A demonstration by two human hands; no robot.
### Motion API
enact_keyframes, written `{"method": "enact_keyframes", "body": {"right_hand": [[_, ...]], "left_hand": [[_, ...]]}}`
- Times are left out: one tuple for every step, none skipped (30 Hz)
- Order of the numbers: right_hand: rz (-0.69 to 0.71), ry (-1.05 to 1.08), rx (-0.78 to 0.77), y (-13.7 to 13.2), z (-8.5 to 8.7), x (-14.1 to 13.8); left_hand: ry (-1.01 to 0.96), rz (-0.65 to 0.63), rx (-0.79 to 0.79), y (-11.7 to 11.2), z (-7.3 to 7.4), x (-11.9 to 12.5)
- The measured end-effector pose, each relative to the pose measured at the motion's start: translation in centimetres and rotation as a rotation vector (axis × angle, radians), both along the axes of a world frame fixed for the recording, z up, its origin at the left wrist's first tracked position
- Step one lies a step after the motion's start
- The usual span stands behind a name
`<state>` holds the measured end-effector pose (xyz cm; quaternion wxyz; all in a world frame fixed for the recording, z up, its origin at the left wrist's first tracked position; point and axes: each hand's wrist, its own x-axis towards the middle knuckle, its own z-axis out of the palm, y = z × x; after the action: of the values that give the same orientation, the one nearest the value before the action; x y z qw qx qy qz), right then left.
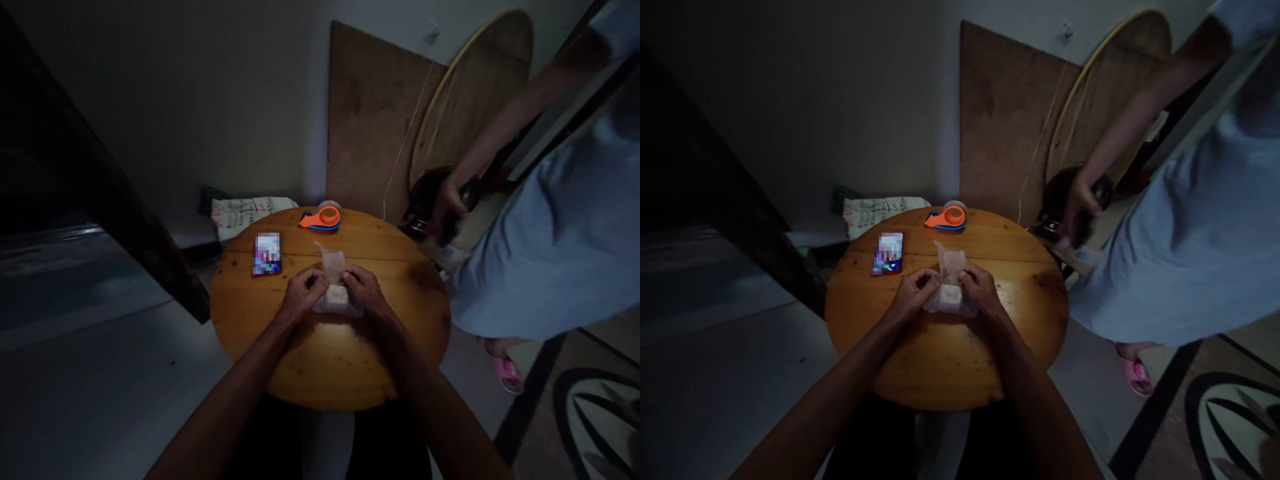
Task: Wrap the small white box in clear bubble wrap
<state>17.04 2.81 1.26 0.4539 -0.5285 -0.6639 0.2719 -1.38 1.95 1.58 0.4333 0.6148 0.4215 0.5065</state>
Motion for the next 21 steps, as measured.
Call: {"method": "enact_keyframes", "body": {"right_hand": [[-0.008,0.046,-0.019,-0.1,0.2,0.1],[-0.01,0.094,-0.045,-0.3,0.6,0.2],[-0.007,0.14,-0.074,-0.5,0.9,0.2],[0.004,0.172,-0.102,-0.7,1.3,0.3],[0.024,0.188,-0.123,-0.9,1.8,0.4],[0.046,0.184,-0.132,-1.2,2.2,0.5],[0.073,0.161,-0.131,-1.3,2.7,0.6],[0.099,0.127,-0.122,-1.4,3.0,0.6],[0.126,0.083,-0.106,-1.5,3.4,0.7],[0.152,0.037,-0.086,-1.5,3.6,0.8],[0.171,-0.005,-0.067,-1.5,3.7,1.0],[0.182,-0.043,-0.056,-1.5,3.8,1.1],[0.185,-0.076,-0.05,-1.4,3.7,1.3],[0.181,-0.107,-0.051,-1.3,3.6,1.6],[0.172,-0.135,-0.061,-1.2,3.3,1.9],[0.163,-0.16,-0.074,-1.1,3.0,2.2],[0.159,-0.18,-0.085,-0.9,2.6,2.5],[0.159,-0.194,-0.089,-0.8,2.3,2.8],[0.153,-0.202,-0.088,-0.7,2.0,3.1],[0.139,-0.209,-0.083,-0.5,1.7,3.3],[0.116,-0.213,-0.078,-0.4,1.5,3.5]], "left_hand": [[-0.014,-0.005,-0.019,0.1,-0.1,0.0],[-0.033,-0.012,-0.038,0.2,-0.2,0.0],[-0.058,-0.02,-0.059,0.3,-0.3,0.0],[-0.09,-0.028,-0.087,0.4,-0.4,0.0],[-0.125,-0.036,-0.12,0.5,-0.4,0.0],[-0.16,-0.047,-0.156,0.6,-0.5,0.0],[-0.193,-0.053,-0.192,0.7,-0.5,0.0],[-0.218,-0.054,-0.224,0.7,-0.5,-0.1],[-0.236,-0.05,-0.25,0.8,-0.4,-0.1],[-0.248,-0.044,-0.269,0.8,-0.3,-0.2],[-0.255,-0.036,-0.284,0.7,-0.2,-0.2],[-0.26,-0.032,-0.299,0.7,0.0,-0.2],[-0.264,-0.033,-0.313,0.7,0.0,-0.3],[-0.267,-0.036,-0.324,0.7,0.1,-0.3],[-0.271,-0.036,-0.332,0.6,0.1,-0.3],[-0.274,-0.036,-0.34,0.6,0.1,-0.3],[-0.277,-0.033,-0.345,0.7,0.1,-0.3],[-0.279,-0.027,-0.347,0.7,0.0,-0.3],[-0.279,-0.016,-0.344,0.7,0.0,-0.3],[-0.273,-0.005,-0.335,0.8,-0.1,-0.3],[-0.263,0.007,-0.322,0.8,-0.2,-0.3]]}}
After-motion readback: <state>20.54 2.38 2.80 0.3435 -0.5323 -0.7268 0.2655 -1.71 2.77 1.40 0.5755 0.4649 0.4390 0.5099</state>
